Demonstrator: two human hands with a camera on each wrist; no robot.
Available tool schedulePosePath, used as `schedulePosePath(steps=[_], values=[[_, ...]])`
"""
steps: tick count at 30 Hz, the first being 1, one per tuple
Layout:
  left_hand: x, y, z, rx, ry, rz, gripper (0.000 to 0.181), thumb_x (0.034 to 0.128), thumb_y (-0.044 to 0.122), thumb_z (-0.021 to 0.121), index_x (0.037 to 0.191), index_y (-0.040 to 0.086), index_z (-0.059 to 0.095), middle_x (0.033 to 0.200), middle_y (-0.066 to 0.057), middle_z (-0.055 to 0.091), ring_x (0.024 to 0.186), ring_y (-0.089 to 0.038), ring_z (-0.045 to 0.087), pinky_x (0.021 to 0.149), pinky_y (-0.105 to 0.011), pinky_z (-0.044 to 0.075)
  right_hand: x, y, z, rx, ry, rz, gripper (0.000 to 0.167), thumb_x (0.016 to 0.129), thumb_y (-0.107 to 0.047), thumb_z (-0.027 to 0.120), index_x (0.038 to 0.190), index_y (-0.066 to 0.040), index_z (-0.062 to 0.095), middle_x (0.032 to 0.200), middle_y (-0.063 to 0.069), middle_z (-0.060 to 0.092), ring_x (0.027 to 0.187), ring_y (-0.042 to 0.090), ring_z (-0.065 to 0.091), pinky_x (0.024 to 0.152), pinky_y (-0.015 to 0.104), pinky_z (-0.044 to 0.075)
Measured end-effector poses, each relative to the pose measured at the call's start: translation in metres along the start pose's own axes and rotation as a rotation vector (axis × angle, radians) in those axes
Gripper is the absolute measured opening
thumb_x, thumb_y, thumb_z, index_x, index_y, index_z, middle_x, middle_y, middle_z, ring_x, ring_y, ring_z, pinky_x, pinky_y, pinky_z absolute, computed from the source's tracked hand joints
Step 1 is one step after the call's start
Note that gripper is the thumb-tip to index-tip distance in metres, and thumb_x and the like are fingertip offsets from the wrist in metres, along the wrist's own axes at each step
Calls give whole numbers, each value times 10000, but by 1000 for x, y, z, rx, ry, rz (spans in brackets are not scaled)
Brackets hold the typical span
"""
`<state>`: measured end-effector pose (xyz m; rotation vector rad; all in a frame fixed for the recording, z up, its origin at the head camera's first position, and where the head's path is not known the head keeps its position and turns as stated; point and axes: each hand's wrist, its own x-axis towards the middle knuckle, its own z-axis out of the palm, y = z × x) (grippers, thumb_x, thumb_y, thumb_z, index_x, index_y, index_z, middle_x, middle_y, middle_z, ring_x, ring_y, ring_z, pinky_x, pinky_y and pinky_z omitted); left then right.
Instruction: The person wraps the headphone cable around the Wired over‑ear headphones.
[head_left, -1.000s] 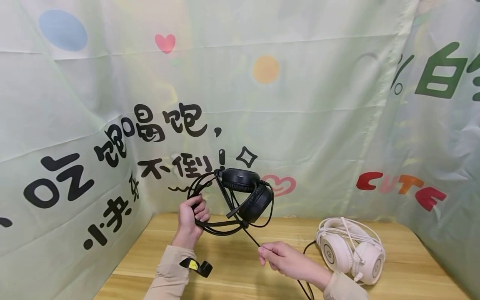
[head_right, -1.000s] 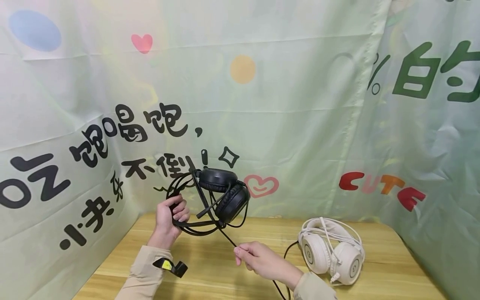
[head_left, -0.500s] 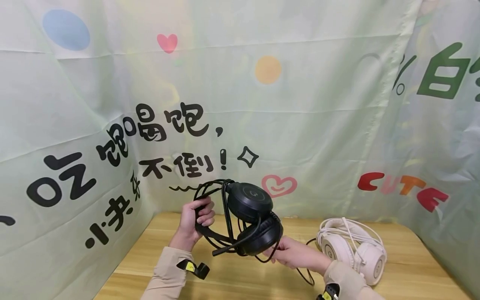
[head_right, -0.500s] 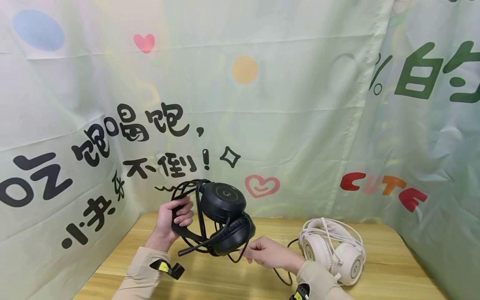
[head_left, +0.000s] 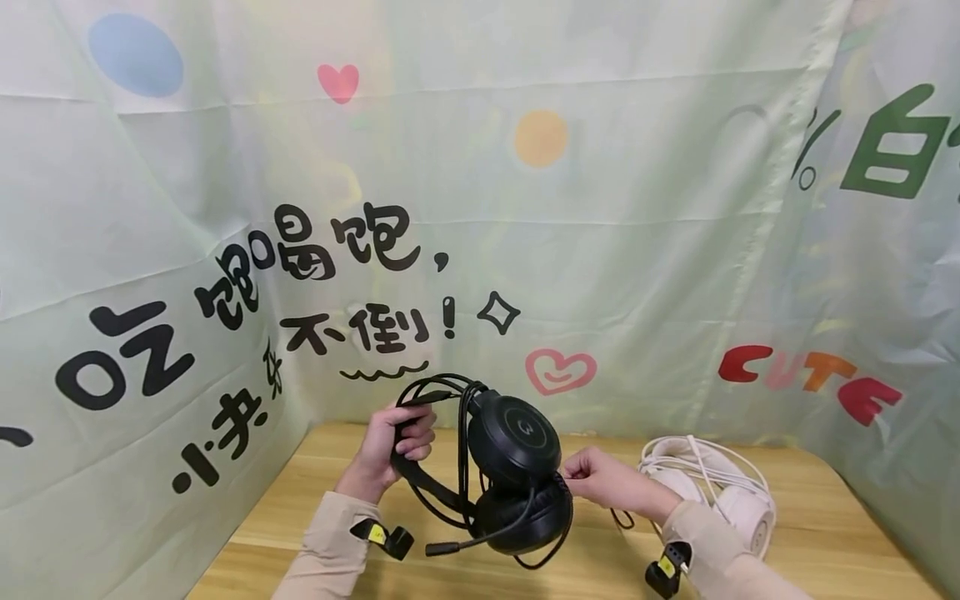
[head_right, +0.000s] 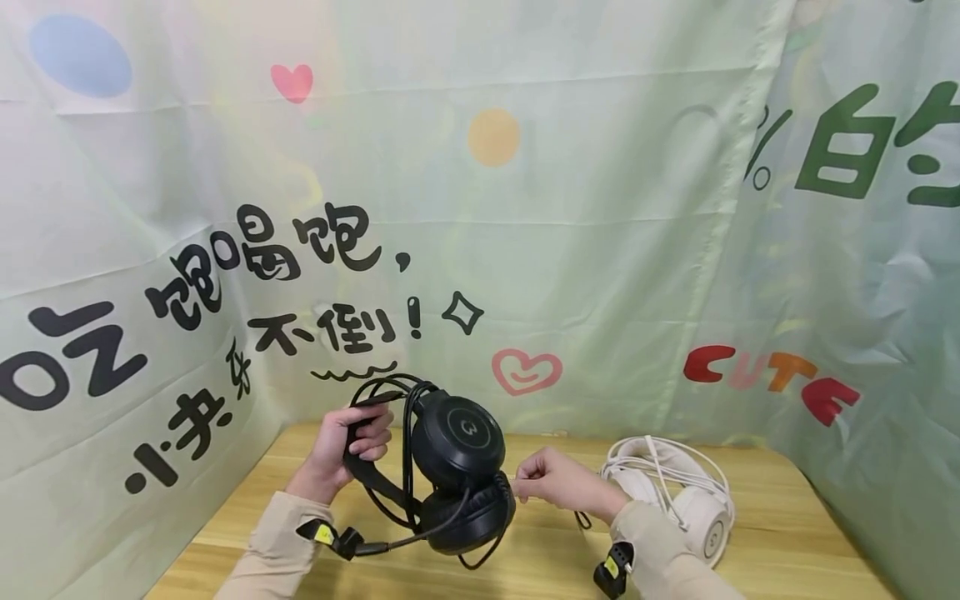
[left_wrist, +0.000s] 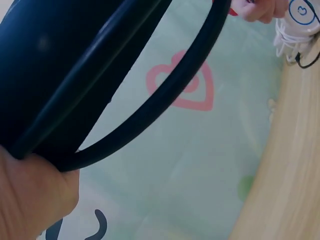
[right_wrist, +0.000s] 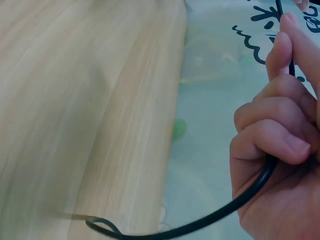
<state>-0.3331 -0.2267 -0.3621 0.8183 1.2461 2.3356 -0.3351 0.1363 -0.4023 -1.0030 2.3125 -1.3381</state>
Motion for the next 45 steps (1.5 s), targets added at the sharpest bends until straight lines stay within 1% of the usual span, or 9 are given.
schedulePosePath(steps=[6, 10, 13, 19, 24, 28, 32, 38, 45], values=[[-1, 1, 2, 46, -94, -22, 302, 1047, 34, 374, 796, 196, 421, 638, 47, 190, 478, -104, 94, 459, -224, 112, 0, -6, -9, -8, -39, 1, 383, 1001, -155, 713, 740, 86, 572, 598, -132, 348, 494, -4, 246, 510, 218, 232], [-1, 2, 3, 57, -170, -14, 273, 1044, 16, 369, 878, 182, 509, 639, 38, 179, 465, -106, 103, 447, -242, 80, -1, -12, -16, -63, -55, 2, 444, 994, -199, 747, 702, 59, 534, 591, -120, 364, 513, 1, 274, 571, 204, 325], [-1, 3, 4, 79, -211, -24, 265, 1052, 32, 392, 926, 170, 581, 632, 29, 180, 456, -112, 106, 438, -262, 64, 0, -18, -23, -87, -90, 35, 477, 989, -240, 759, 693, 45, 517, 579, -122, 362, 504, 6, 276, 561, 200, 333], [-1, 5, 7, 150, -223, -47, 245, 1040, 48, 428, 883, 159, 582, 617, 30, 233, 452, -111, 121, 436, -302, 52, 6, -33, -38, -124, -188, 119, 455, 930, -296, 810, 732, 26, 558, 585, -133, 352, 474, 23, 240, 464, 212, 212], [-1, 6, 9, 204, -193, -73, 248, 973, -13, 406, 838, 166, 511, 596, 55, 259, 455, -99, 140, 436, -308, 59, 14, -42, -43, -193, -215, 70, 408, 920, -284, 813, 706, -23, 584, 593, -141, 362, 503, 13, 255, 513, 202, 254], [-1, 7, 11, 272, -153, -94, 206, 946, -13, 435, 850, 157, 502, 591, 80, 279, 463, -79, 174, 436, -254, 123, 19, -52, -43, -274, -180, 49, 434, 910, -282, 820, 644, -55, 563, 565, -142, 366, 523, 20, 267, 572, 194, 302], [-2, 10, 13, 360, -105, -133, 178, 958, 5, 470, 902, 137, 575, 580, 88, 284, 471, -56, 214, 456, -200, 216, 22, -61, -41, -394, -77, 56, 524, 866, -356, 873, 555, -127, 518, 511, -156, 369, 502, 22, 284, 543, 195, 274], [-2, 13, 17, 431, -98, -154, 224, 950, -28, 460, 951, 128, 621, 585, 104, 280, 476, -53, 203, 461, -216, 188, 26, -73, -35, -596, 50, 119, 592, 780, -545, 910, 509, -257, 468, 475, -184, 350, 482, 30, 290, 503, 214, 230], [0, 14, 22, 509, -102, -160, 267, 945, -28, 461, 1003, 133, 666, 590, 113, 278, 487, -68, 174, 463, -236, 154, 38, -84, -28, -589, 62, 84, 640, 809, -452, 913, 535, -262, 367, 511, -178, 255, 506, 37, 217, 517, 224, 196]])
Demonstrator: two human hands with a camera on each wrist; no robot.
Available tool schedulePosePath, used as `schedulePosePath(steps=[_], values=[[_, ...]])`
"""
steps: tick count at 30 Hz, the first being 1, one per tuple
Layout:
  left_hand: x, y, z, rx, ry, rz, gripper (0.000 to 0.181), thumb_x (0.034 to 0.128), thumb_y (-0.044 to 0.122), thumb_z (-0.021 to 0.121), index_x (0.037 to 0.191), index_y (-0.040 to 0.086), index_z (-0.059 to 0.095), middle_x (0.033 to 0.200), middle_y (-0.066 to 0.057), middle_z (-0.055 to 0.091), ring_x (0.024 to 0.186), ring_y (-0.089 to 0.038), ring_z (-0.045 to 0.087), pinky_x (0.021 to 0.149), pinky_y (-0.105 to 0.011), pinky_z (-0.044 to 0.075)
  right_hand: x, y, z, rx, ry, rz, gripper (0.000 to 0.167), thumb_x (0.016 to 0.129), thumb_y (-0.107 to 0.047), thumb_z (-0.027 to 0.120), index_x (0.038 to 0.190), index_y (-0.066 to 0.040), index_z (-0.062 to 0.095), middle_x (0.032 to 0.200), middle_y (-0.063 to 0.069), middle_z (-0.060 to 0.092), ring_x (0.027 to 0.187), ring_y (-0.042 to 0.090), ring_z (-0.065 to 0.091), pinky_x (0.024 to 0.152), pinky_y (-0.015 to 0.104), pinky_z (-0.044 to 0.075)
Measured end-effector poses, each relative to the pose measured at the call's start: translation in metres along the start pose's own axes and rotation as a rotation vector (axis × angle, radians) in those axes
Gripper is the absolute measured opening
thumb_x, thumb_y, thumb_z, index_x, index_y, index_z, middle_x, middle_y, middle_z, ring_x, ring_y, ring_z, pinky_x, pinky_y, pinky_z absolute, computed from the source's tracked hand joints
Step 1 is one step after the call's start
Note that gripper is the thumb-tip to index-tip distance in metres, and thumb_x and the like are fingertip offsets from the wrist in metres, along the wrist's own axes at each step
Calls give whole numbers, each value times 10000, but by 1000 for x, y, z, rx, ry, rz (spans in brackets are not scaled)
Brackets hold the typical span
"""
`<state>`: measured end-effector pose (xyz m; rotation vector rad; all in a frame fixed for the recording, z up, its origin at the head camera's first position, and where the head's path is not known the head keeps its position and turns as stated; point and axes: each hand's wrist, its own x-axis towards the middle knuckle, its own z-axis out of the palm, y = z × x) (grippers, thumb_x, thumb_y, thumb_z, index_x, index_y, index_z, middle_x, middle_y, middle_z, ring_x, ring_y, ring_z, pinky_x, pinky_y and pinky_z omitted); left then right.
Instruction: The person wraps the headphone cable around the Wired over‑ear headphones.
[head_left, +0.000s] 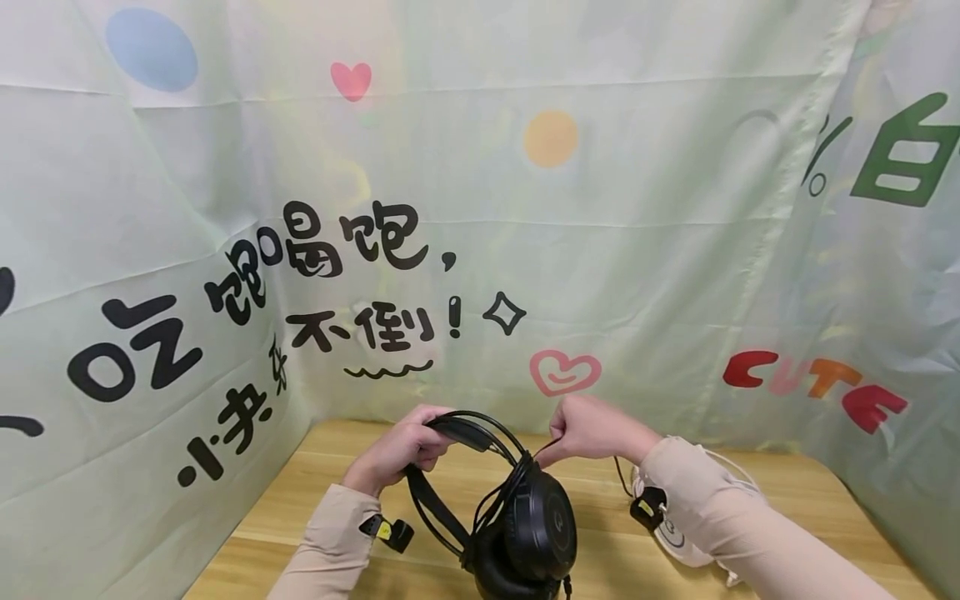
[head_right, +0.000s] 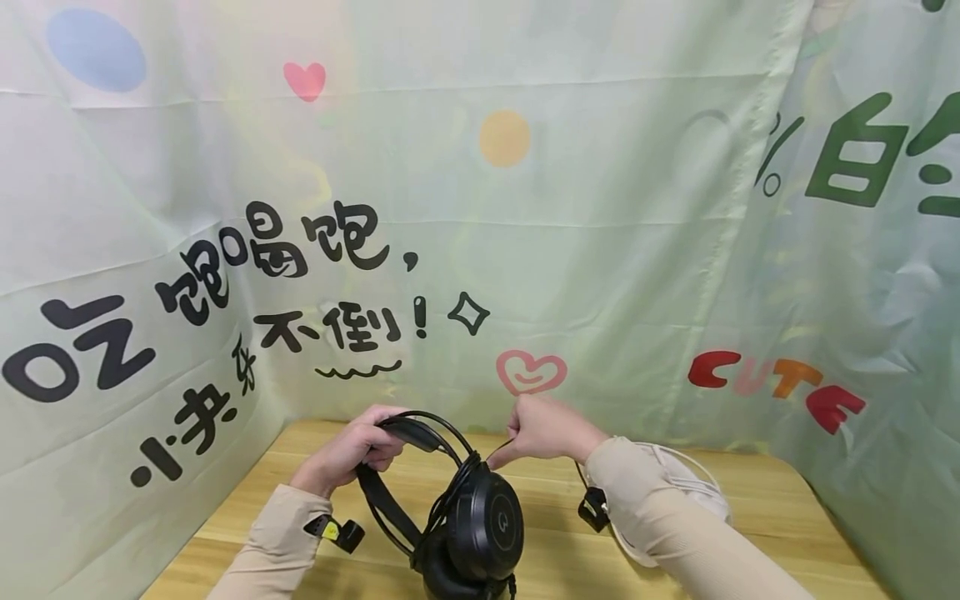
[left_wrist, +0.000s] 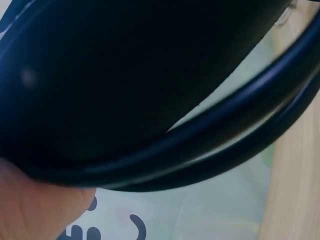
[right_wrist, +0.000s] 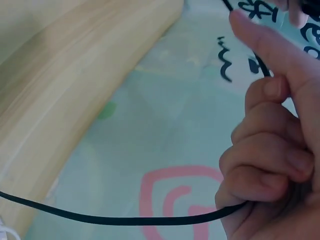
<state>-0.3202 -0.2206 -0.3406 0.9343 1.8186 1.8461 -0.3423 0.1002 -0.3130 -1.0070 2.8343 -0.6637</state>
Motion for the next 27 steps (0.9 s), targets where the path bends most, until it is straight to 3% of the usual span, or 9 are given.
schedulePosePath(steps=[6, 11, 15, 26, 27], values=[[-2, -2, -3, 65, 56, -11, 290, 928, -36, 450, 1014, 130, 671, 584, 103, 273, 482, -73, 177, 462, -231, 177, 9, -9, -2, 121, -74, -69, 546, 878, -281, 863, 583, -230, 407, 563, -150, 305, 543, 45, 265, 560, 209, 254], [-6, -2, -8, 48, 98, -8, 302, 934, -34, 462, 1040, 128, 694, 581, 98, 263, 481, -81, 162, 457, -241, 162, 10, -12, -9, 272, -186, -101, 414, 952, -207, 771, 660, -181, 480, 607, -117, 354, 557, 53, 294, 570, 209, 296], [-8, -2, -11, 26, 119, 3, 284, 953, -16, 481, 1073, 129, 694, 590, 101, 261, 481, -76, 161, 456, -248, 150, 9, -13, -14, 315, -218, -103, 380, 1013, -201, 706, 711, -167, 477, 630, -101, 356, 557, 62, 308, 583, 211, 326], [-3, -2, -8, 47, 165, -2, 249, 978, 14, 514, 1086, 134, 704, 578, 105, 274, 473, -53, 194, 453, -214, 197, 15, -22, -13, 284, -98, -82, 305, 1020, -211, 717, 748, -158, 590, 673, -93, 456, 616, 64, 336, 630, 211, 351], [-3, -2, -7, 52, 170, -2, 257, 976, 13, 516, 1093, 137, 707, 577, 108, 275, 473, -51, 195, 453, -208, 203, 16, -24, -14, 287, -86, -76, 308, 1015, -211, 719, 740, -162, 589, 690, -100, 522, 631, 44, 420, 646, 206, 364]])
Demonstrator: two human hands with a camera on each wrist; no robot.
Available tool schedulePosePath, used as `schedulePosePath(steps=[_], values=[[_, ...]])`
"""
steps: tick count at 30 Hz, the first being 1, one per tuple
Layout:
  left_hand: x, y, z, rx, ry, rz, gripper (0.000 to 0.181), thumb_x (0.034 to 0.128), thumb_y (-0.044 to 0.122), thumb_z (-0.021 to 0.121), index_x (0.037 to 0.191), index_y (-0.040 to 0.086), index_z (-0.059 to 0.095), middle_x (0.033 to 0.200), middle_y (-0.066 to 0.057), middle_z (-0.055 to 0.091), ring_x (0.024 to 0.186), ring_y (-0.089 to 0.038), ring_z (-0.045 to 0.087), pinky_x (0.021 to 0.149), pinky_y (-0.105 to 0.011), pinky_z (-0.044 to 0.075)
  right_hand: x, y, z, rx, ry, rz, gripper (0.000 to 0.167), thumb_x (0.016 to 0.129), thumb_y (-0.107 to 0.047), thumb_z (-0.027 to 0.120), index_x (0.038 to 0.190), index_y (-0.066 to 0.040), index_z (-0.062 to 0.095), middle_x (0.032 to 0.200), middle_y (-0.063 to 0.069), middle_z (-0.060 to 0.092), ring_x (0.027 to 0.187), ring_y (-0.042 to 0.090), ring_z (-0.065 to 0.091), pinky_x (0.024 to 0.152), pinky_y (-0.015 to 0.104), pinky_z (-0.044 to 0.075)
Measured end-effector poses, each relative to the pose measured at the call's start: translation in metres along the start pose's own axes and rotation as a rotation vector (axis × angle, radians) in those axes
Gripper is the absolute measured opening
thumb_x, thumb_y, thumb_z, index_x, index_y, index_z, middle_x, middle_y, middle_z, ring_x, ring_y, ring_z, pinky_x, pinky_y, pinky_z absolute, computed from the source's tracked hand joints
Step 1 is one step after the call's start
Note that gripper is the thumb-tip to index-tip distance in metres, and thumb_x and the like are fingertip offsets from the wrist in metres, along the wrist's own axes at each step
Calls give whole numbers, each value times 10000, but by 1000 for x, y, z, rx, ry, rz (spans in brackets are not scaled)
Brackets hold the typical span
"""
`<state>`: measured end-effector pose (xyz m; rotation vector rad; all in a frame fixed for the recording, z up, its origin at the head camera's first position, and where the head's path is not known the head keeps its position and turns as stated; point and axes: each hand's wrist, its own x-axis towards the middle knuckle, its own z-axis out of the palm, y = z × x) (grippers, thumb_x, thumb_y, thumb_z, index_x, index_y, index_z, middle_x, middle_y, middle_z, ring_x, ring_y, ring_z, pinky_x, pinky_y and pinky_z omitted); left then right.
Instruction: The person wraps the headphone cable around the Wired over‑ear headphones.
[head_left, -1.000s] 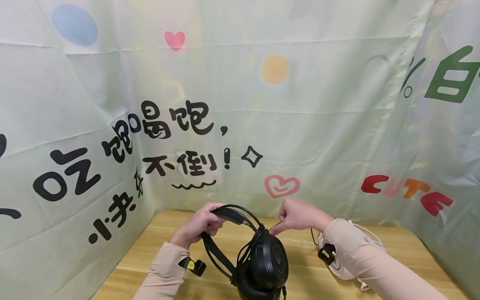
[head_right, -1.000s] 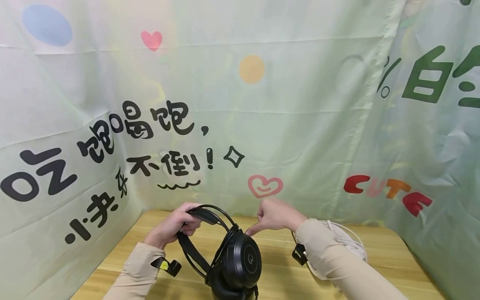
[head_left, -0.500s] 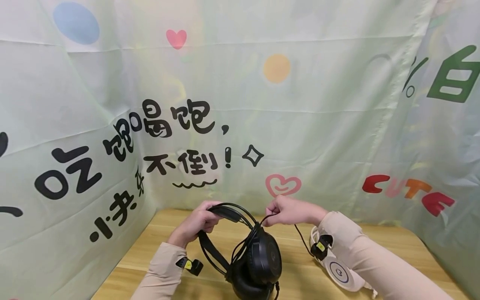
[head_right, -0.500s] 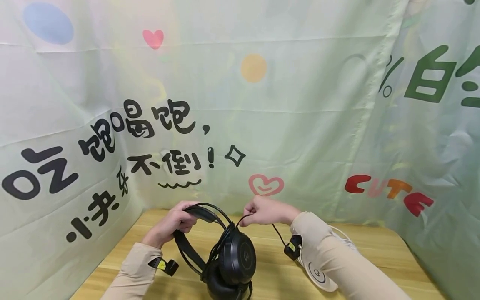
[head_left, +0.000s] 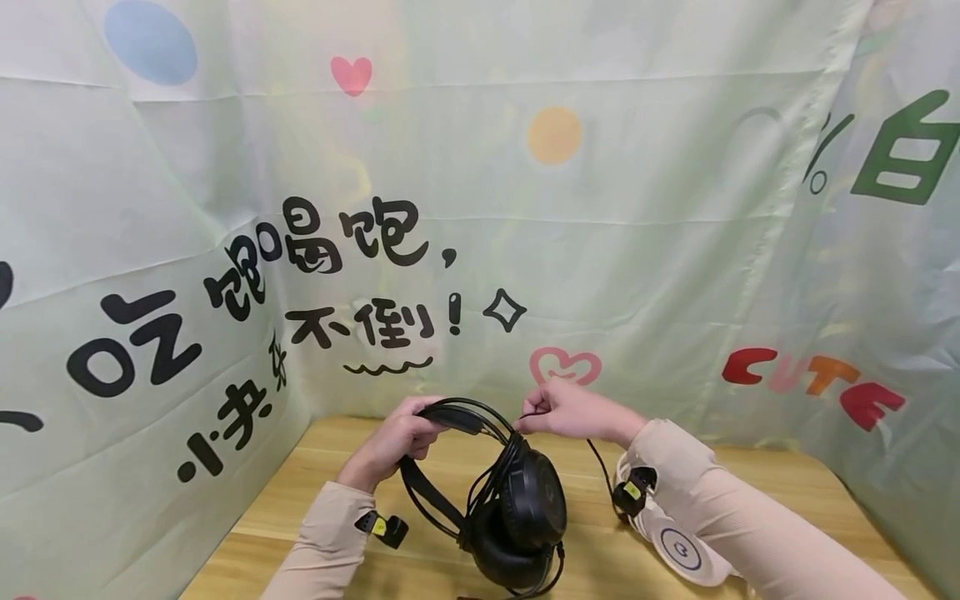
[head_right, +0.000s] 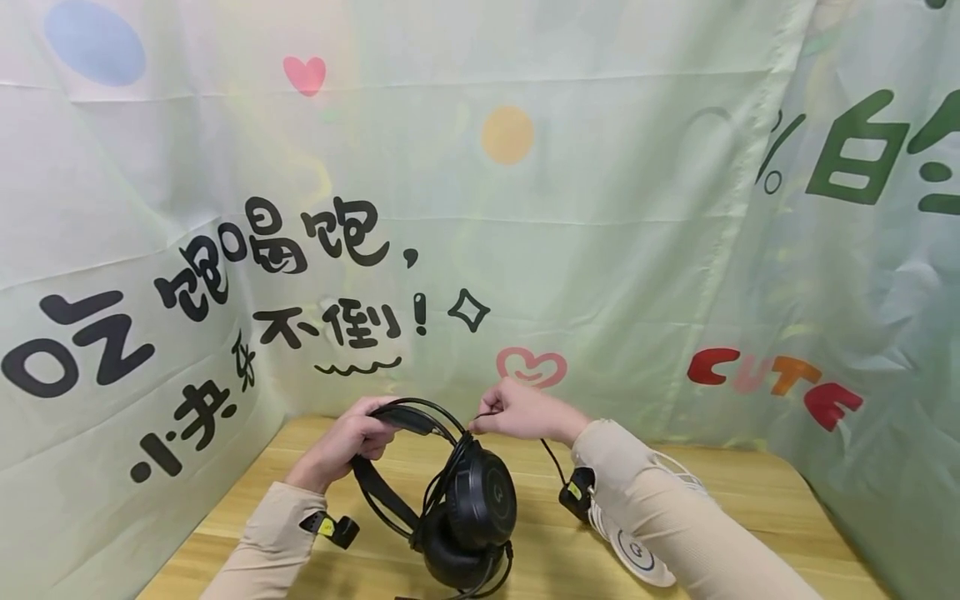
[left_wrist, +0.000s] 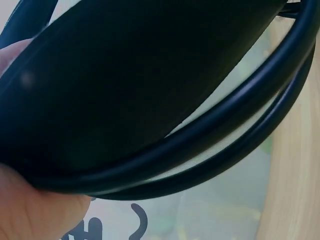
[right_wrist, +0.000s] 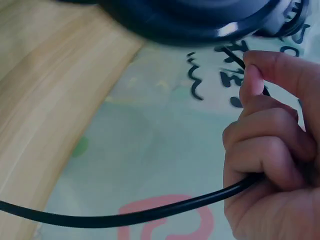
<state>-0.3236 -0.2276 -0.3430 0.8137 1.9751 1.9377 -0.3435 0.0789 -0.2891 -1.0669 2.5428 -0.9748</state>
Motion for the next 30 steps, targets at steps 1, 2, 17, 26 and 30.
schedulePosePath(steps=[1, 2, 17, 26, 30], values=[[1, 0, 0, 6, 6, 1, 261, 972, 11, 516, 1096, 136, 708, 575, 110, 276, 473, -48, 196, 453, -204, 206, 1, -3, -1, 11, 7, 9, 309, 1013, -194, 706, 730, -160, 585, 724, -96, 605, 664, 38, 518, 636, 211, 357], [1, 1, 1, 11, 12, 1, 268, 969, 8, 515, 1099, 139, 710, 573, 112, 279, 472, -45, 199, 452, -200, 211, 2, -5, -2, 25, 9, 19, 305, 1011, -173, 685, 725, -162, 581, 779, -76, 684, 725, 48, 619, 621, 217, 343], [3, -4, 2, 136, 49, -32, 280, 952, -5, 514, 1178, -94, 653, 577, 114, 282, 484, -41, 206, 448, -186, 223, -3, -13, -28, 123, 95, 239, 491, 971, -416, 748, 626, -196, 476, 519, -105, 303, 465, 61, 249, 482, 220, 243], [4, -7, 3, 160, 102, -61, 225, 934, -22, 524, 1118, -62, 647, 607, 96, 283, 505, -55, 208, 457, -189, 224, -12, -13, -38, 132, 99, 223, 488, 1013, -413, 712, 668, -182, 455, 540, -96, 333, 493, 80, 281, 489, 220, 266], [6, -8, 3, 194, 126, -69, 193, 938, -11, 528, 1085, -71, 638, 613, 94, 278, 497, -55, 215, 452, -187, 230, -15, -16, -42, 139, 104, 219, 452, 1021, -406, 690, 693, -178, 478, 564, -111, 403, 498, 72, 287, 487, 217, 270]])
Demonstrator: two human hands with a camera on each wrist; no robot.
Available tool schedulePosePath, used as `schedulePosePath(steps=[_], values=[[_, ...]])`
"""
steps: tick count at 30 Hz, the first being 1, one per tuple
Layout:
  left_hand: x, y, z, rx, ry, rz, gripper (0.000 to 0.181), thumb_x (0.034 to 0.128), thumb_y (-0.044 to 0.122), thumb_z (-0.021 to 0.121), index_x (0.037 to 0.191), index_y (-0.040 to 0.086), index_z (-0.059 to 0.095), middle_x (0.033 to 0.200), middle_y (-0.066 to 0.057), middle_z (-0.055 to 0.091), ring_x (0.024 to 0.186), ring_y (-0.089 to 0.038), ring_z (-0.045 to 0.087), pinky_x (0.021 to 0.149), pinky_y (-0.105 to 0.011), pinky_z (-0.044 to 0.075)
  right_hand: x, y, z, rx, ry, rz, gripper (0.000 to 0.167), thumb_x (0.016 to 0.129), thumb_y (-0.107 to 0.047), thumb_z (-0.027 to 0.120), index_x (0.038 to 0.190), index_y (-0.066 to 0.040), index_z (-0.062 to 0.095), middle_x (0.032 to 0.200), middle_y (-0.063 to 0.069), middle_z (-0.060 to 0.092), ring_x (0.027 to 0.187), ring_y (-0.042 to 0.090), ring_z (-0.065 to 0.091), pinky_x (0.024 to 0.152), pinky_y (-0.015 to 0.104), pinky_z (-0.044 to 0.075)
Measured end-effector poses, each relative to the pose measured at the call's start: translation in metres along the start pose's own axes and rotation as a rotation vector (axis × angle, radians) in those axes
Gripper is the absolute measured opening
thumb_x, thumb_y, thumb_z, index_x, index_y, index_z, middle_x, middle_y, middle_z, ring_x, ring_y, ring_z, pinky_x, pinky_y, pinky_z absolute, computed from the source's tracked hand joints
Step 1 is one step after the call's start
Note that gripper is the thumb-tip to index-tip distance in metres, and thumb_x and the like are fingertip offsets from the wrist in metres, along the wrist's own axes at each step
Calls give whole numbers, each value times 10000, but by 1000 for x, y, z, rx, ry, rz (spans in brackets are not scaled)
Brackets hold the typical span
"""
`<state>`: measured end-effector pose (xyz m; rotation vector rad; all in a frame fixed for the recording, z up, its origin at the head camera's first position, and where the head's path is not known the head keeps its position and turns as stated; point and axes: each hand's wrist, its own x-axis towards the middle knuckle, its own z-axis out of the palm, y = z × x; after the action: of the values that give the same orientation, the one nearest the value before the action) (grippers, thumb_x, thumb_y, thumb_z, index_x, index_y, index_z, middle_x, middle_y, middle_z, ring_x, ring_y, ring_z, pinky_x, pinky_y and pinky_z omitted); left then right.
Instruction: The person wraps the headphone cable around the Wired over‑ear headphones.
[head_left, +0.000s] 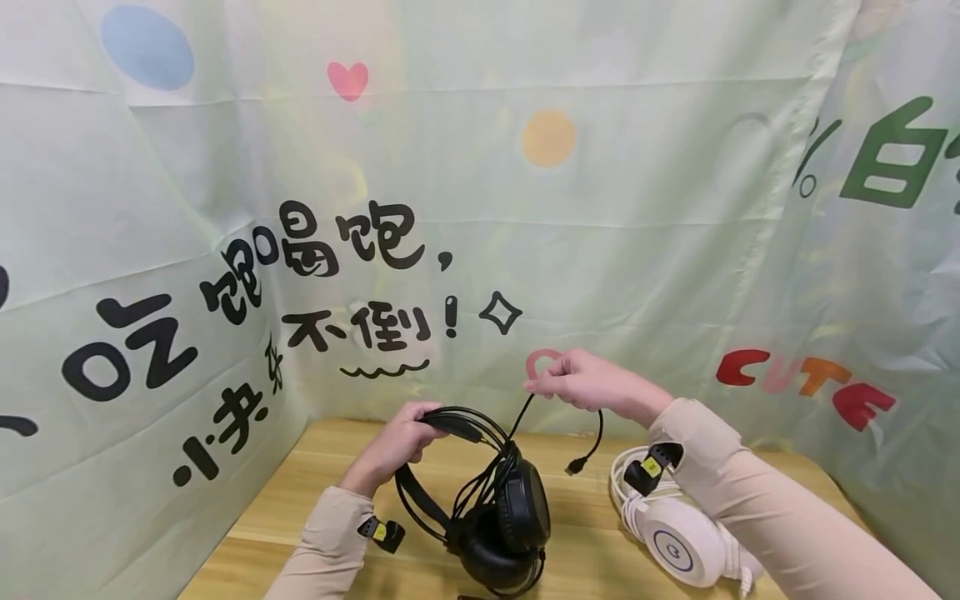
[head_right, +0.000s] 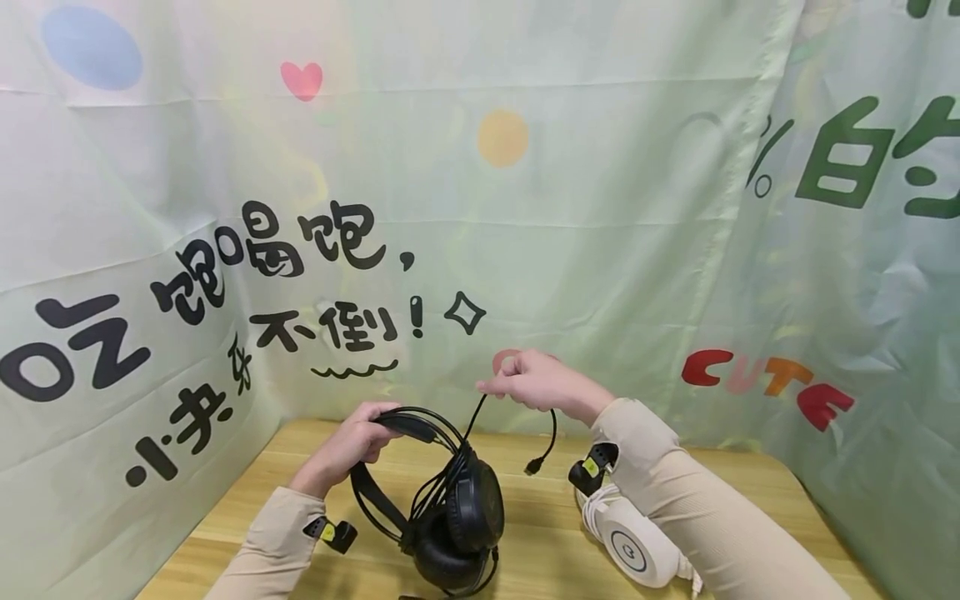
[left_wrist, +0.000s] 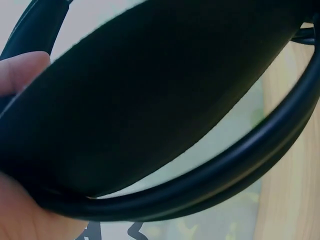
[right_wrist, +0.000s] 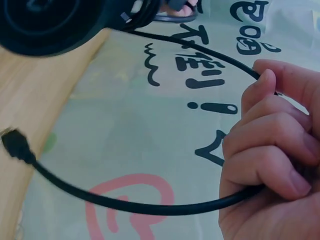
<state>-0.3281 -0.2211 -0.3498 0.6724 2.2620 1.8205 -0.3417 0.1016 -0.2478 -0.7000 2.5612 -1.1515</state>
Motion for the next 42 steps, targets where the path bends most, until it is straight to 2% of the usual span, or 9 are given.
schedulePosePath(steps=[5, 10, 17, 22, 26, 29, 37, 39, 42], values=[[1, -1, 1, 108, 67, -12, 166, 950, 47, 569, 1045, -64, 647, 644, 79, 296, 499, -81, 246, 457, -201, 259, -6, -7, -7, 49, 0, -9, 438, 1043, -366, 649, 694, -168, 475, 521, -102, 486, 626, 35, 586, 479, 210, 249], [3, -4, 2, 203, 166, -54, 173, 966, 78, 577, 1063, 9, 701, 650, 64, 340, 498, -102, 274, 460, -220, 287, -14, -13, -11, 77, -4, -25, 495, 1062, -394, 641, 676, -155, 443, 471, -26, 534, 1200, 238, 766, 466, 221, 224], [7, -4, 8, 200, 323, -69, 156, 938, 84, 612, 1026, 49, 736, 614, 60, 371, 472, -107, 281, 451, -236, 286, -22, -20, -5, 41, 4, -60, 469, 1055, -374, 643, 683, -158, 458, 478, -87, 424, 550, 102, 471, 480, 223, 275], [11, -5, 11, 240, 400, -59, 70, 909, 84, 633, 860, 76, 683, 687, 22, 471, 618, -151, 380, 631, -296, 350, -26, -26, -2, 32, 15, -69, 454, 1049, -379, 644, 698, -158, 458, 499, -94, 334, 469, 79, 260, 503, 237, 292], [14, -8, 11, 283, 443, -69, 82, 904, 92, 649, 824, 85, 665, 785, -12, 522, 749, -188, 407, 749, -353, 339, -30, -30, -3, 27, 26, -92, 468, 1065, -365, 626, 686, -143, 463, 1013, 114, 787, 793, 126, 674, 617, 272, 419], [15, -11, 11, 318, 472, -100, 80, 912, 114, 659, 842, 87, 686, 802, -36, 539, 772, -209, 431, 751, -360, 340, -32, -33, -4, 33, 32, -134, 469, 1092, -323, 588, 683, -128, 467, 1490, 174, 644, 1049, 190, 702, 580, 275, 390], [17, -16, 8, 361, 544, -135, 275, 913, 155, 652, 1131, 103, 812, 1372, -134, 733, 1323, -362, 632, 1077, -558, 490, -37, -39, -1, 21, 10, -198, 445, 1122, -260, 547, 755, -14, 491, 599, -22, 470, 1534, 300, 492, 780, 289, 443], [18, -16, 8, 361, 544, -137, 327, 917, 156, 642, 1195, 93, 801, 1418, -150, 709, 1361, -385, 613, 1099, -586, 480, -38, -40, 0, 24, 16, -203, 424, 1120, -244, 550, 771, -5, 523, 659, -26, 557, 1501, 309, 517, 673, 289, 409], [19, -16, 7, 365, 560, -148, 381, 918, 157, 639, 1263, 92, 786, 1390, -149, 724, 1254, -339, 647, 1012, -494, 499, -41, -42, 1, 16, 28, -178, 385, 1116, -256, 558, 803, -38, 608, 625, -49, 512, 904, 184, 699, 523, 270, 295]])
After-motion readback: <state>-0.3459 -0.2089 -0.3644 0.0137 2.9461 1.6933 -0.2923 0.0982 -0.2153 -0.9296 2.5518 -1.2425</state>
